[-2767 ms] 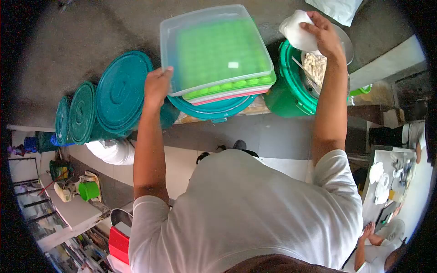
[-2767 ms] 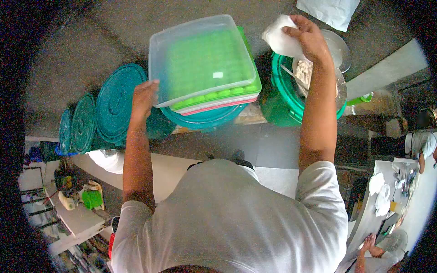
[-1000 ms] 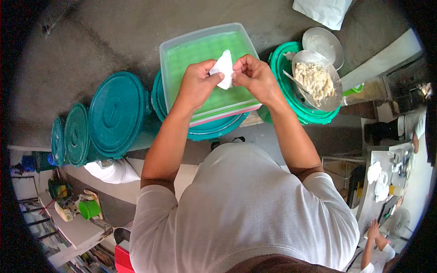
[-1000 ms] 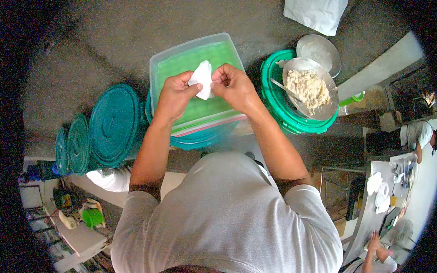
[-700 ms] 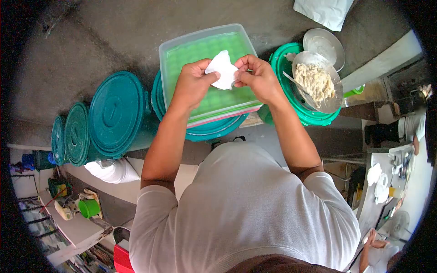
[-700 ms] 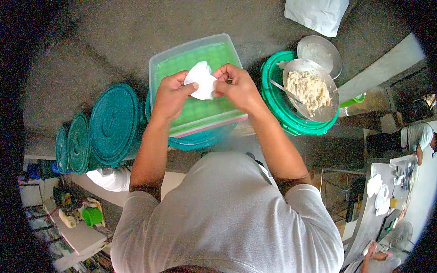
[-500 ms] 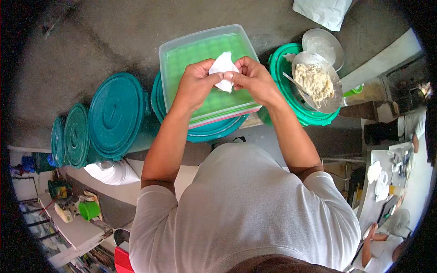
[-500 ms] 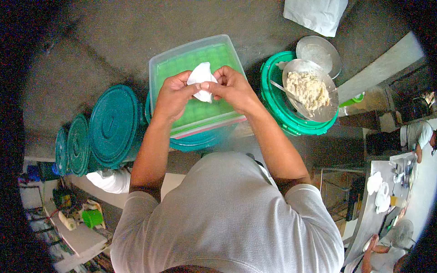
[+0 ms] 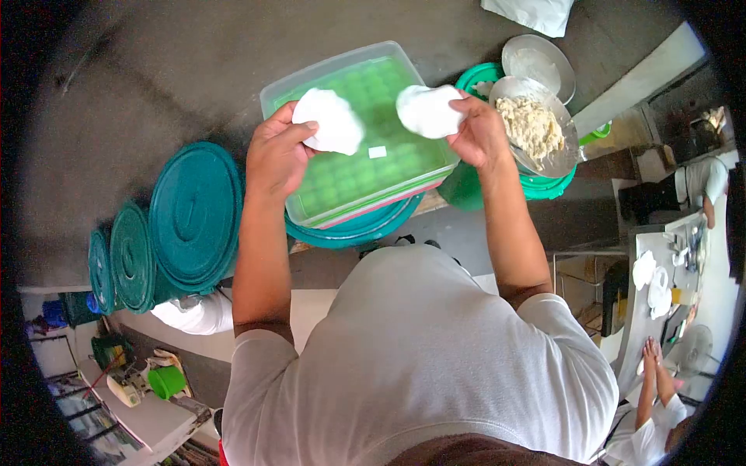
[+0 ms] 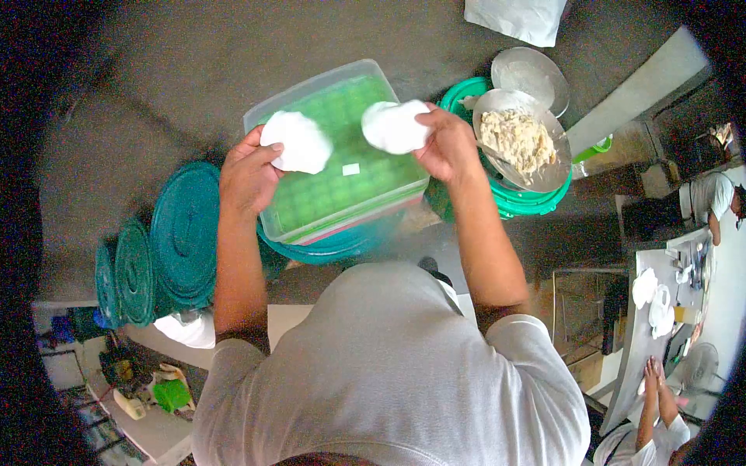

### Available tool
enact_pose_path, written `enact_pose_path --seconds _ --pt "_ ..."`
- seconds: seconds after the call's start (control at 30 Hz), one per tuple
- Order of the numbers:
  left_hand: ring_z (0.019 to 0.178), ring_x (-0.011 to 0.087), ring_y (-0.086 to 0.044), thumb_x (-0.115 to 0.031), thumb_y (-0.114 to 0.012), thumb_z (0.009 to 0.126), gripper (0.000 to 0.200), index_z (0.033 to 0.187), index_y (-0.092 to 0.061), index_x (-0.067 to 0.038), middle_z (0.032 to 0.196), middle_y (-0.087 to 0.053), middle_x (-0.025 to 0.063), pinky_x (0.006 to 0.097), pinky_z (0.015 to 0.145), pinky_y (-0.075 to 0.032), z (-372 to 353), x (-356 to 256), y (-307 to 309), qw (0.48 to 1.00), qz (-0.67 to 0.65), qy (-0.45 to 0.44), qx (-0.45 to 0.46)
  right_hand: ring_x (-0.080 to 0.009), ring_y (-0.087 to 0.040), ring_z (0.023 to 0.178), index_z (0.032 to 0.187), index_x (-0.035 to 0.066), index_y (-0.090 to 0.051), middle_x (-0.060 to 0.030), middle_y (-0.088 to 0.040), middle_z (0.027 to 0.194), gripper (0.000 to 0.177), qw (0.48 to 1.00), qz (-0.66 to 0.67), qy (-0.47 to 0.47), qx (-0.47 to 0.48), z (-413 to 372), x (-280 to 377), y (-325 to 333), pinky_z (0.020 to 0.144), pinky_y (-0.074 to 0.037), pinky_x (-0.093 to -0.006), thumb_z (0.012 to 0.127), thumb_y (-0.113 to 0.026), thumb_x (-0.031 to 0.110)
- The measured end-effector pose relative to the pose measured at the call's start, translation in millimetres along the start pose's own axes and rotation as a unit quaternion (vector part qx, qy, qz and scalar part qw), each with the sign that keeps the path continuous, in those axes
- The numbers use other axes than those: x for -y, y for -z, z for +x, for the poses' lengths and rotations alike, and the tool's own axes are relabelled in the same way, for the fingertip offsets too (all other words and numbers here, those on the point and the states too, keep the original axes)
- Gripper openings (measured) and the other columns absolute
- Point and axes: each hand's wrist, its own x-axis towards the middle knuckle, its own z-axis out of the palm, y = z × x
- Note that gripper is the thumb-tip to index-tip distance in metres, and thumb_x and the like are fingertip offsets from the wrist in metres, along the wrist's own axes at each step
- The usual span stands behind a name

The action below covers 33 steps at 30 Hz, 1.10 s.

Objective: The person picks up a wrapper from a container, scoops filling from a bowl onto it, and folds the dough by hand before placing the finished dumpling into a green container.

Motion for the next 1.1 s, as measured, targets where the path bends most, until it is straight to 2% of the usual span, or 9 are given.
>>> enact_pose_path --seconds 0.17,0.27,0.33,0.47,0.67,0.73,0.83,0.93,1.1 --pt "0.097 0.0239 -0.065 0.003 -0.055 0.087 0.03 0.117 -0.057 0.003 0.11 -0.065 0.0136 0.0405 0.085 -0.055 3 7 3 0.995 -0.04 0.065 0.062 -0.0347 -0.062 0.112 0.125 -0.009 -0.052 -0.0228 -0.061 0.123 0.042 0.997 0.048 0.015 0.064 -26 27 12 0.1 -0.049 -0.046 0.088 -0.052 0.012" --pt "0.102 0.0242 -0.064 -0.002 -0.056 0.09 0.036 0.126 -0.054 0.0 0.115 -0.064 0.0129 0.0396 0.087 -0.054 3 6 15 0.98 0.121 0.155 0.024 -0.0322 -0.058 0.119 0.13 -0.007 -0.05 -0.02 -0.061 0.125 0.042 0.989 0.094 0.055 0.101 -56 42 28 0.101 -0.048 -0.0473 0.093 -0.054 0.015" --pt "0.102 0.0252 -0.063 -0.006 -0.058 0.092 0.038 0.128 -0.053 0.0 0.117 -0.064 0.0127 0.0372 0.088 -0.053 -1 13 10 0.822 0.565 -0.063 -0.031 -0.0305 -0.058 0.119 0.131 -0.004 -0.049 -0.0187 -0.062 0.124 0.041 0.994 0.024 0.107 0.006 -77 48 44 0.1 -0.05 -0.0461 0.095 -0.057 0.014" --pt "0.105 0.0231 -0.062 -0.009 -0.061 0.091 0.041 0.13 -0.052 0.001 0.118 -0.063 0.013 0.0345 0.09 -0.051 17 2 -63 0.856 0.499 -0.101 0.084 -0.0281 -0.062 0.113 0.13 -0.006 -0.049 -0.0172 -0.061 0.126 0.041 0.994 -0.017 0.102 -0.029 -123 50 78 0.099 -0.05 -0.0441 0.096 -0.057 0.015" --pt "0.117 0.0339 -0.058 -0.012 -0.058 0.091 0.035 0.124 -0.055 0.0 0.123 -0.06 0.0217 0.0438 0.097 -0.046 69 74 -214 0.626 0.656 -0.23 0.354 -0.0284 -0.064 0.111 0.127 -0.01 -0.051 -0.0188 -0.062 0.124 0.038 0.99 0.0 0.092 -0.106 -173 52 131 0.098 -0.051 -0.0417 0.099 -0.053 0.015" --pt "0.118 0.0398 -0.055 -0.01 -0.056 0.09 0.031 0.12 -0.054 -0.001 0.12 -0.059 0.0254 0.047 0.098 -0.044 95 119 -247 0.505 0.767 -0.139 0.37 -0.0274 -0.065 0.108 0.129 -0.009 -0.051 -0.0183 -0.062 0.124 0.04 0.981 -0.032 0.084 -0.17 -181 55 156 0.094 -0.054 -0.0409 0.099 -0.053 0.017" --pt "0.113 0.0471 -0.055 -0.007 -0.053 0.089 0.03 0.119 -0.052 -0.002 0.116 -0.057 0.0277 0.0503 0.095 -0.046 115 178 -259 0.412 0.83 -0.085 0.366 -0.0281 -0.066 0.105 0.128 -0.009 -0.051 -0.0187 -0.063 0.121 0.04 0.976 0.015 0.103 -0.189 -192 63 176 0.09 -0.055 -0.0422 0.1 -0.052 0.019" --pt "0.107 0.0507 -0.058 -0.006 -0.048 0.089 0.034 0.123 -0.05 -0.004 0.119 -0.055 0.0287 0.0522 0.091 -0.048 124 205 -265 0.478 0.805 -0.039 0.348 -0.0297 -0.066 0.104 0.127 -0.009 -0.052 -0.0192 -0.063 0.12 0.039 0.975 0.05 0.107 -0.188 -204 81 191 0.088 -0.056 -0.044 0.101 -0.049 0.021" --pt "0.103 0.039 -0.064 -0.001 -0.052 0.083 0.035 0.116 -0.063 -0.005 0.106 -0.064 0.0257 0.0481 0.089 -0.05 139 179 -289 0.474 0.778 -0.066 0.406 -0.0311 -0.067 0.103 0.125 -0.009 -0.052 -0.0203 -0.064 0.119 0.04 0.973 0.051 0.088 -0.205 -210 104 221 0.087 -0.056 -0.0447 0.103 -0.045 0.024"
